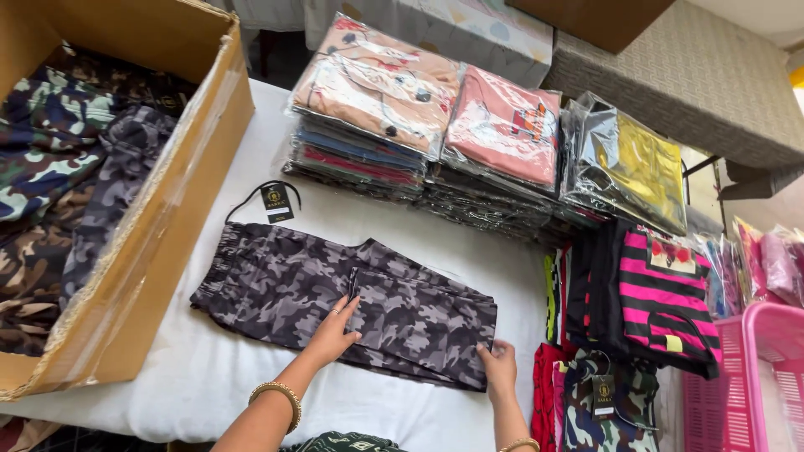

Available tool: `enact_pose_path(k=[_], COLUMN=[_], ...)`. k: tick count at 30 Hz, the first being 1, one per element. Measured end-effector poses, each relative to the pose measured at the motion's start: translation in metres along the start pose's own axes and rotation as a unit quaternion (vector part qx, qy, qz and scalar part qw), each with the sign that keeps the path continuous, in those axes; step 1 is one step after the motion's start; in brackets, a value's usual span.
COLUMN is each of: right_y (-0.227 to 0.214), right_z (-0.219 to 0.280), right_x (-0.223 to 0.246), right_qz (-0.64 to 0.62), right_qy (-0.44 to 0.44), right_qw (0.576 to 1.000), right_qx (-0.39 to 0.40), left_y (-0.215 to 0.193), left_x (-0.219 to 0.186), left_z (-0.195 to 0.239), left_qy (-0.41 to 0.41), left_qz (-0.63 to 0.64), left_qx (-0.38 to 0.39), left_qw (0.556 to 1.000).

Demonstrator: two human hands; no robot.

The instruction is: The person folds several items of clothing on a white table surface. They handle a black t-shirt, a pink and black striped top, and a pair of camouflage shorts, folding each one neatly and placing them into a stack.

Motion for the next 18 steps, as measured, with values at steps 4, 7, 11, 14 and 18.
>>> enact_pose_path(k=[4, 7, 11, 14, 18], right_y=[0.017, 0.001, 0.005, 0.05, 0.09], right_z=[-0.014, -0.004, 0.02, 0.077, 0.215], right_x=[0.0, 0.021, 0.119, 0.225, 0.382], right_qz=[-0.251, -0.199, -0.201, -0.167, -0.242], right_qy=[0.076, 0.143, 0.015, -0.138, -0.168], right_qw=[0.944, 0.952, 0.964, 0.962, 0.864], right_qx=[0.199, 0.186, 0.173, 0.168, 0.407], left_y=[-0.012, -0.024, -0.047, -0.059, -0.119], left_x=[0.0, -0.023, -0.054, -0.04, -0.013], left_z=[-0.003, 0.011, 0.023, 0.007, -0.01], left_qy=[0.026, -0.002, -0.009, 0.012, -0.044], left_qz=[0.056, 0.03, -0.047, 0.158, 0.516], left_qx=[-0.015, -0.008, -0.042, -0.024, -0.04], left_qw=[0.998, 1.0, 0.998, 0.987, 0.855])
Point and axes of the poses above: each hand's wrist, its own z-axis away from the middle knuckle, its own y-axis out of the palm, x = y × z, the point moved 6 cm from there along -z, towards the middle knuckle, and after that the axes turned 9 degrees about z, right-handed, at the moved point
